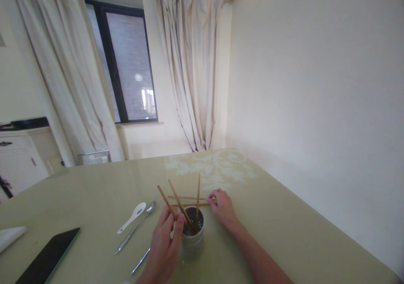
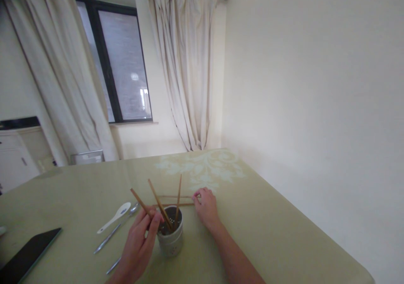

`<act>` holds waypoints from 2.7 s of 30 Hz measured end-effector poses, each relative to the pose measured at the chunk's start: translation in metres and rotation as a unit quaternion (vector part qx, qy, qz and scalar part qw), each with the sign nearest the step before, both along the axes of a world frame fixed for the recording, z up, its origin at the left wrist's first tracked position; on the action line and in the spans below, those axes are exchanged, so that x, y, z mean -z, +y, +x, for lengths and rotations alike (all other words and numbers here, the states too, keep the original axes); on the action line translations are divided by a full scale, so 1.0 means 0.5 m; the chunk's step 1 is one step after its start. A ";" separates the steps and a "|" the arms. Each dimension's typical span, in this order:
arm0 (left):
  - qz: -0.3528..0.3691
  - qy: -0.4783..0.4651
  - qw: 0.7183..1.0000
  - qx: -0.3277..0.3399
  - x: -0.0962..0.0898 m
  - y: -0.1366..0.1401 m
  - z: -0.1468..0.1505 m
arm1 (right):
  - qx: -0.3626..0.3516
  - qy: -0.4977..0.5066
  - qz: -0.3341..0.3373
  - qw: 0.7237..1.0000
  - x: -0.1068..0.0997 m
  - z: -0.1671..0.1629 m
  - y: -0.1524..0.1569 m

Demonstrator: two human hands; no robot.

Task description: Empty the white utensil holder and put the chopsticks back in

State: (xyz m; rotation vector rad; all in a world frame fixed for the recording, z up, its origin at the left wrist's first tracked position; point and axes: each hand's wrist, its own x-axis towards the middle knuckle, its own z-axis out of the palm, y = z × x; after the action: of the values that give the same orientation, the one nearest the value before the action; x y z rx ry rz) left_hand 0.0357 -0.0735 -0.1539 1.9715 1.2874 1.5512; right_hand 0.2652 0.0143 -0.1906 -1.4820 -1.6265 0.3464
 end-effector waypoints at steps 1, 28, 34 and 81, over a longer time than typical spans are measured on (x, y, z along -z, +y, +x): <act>-0.001 0.000 1.000 -0.001 0.001 0.000 -0.001 | 0.007 0.024 0.014 1.000 -0.005 -0.001 0.002; -0.001 -0.085 0.996 -0.022 0.034 0.042 -0.043 | -0.152 0.345 0.121 0.918 -0.155 -0.072 -0.133; -0.058 0.225 0.967 -0.107 0.060 0.093 -0.070 | -0.069 0.383 0.133 0.912 -0.133 -0.071 -0.118; -0.076 0.298 0.951 0.021 0.067 0.089 -0.026 | -0.049 0.425 -0.004 0.904 -0.040 -0.072 -0.017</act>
State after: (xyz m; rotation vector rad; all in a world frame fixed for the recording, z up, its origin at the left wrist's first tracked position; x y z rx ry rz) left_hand 0.0225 -0.0292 -0.1872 2.4375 1.5044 0.8159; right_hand 0.2293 0.0060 -0.1706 -1.0136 -0.9772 0.9121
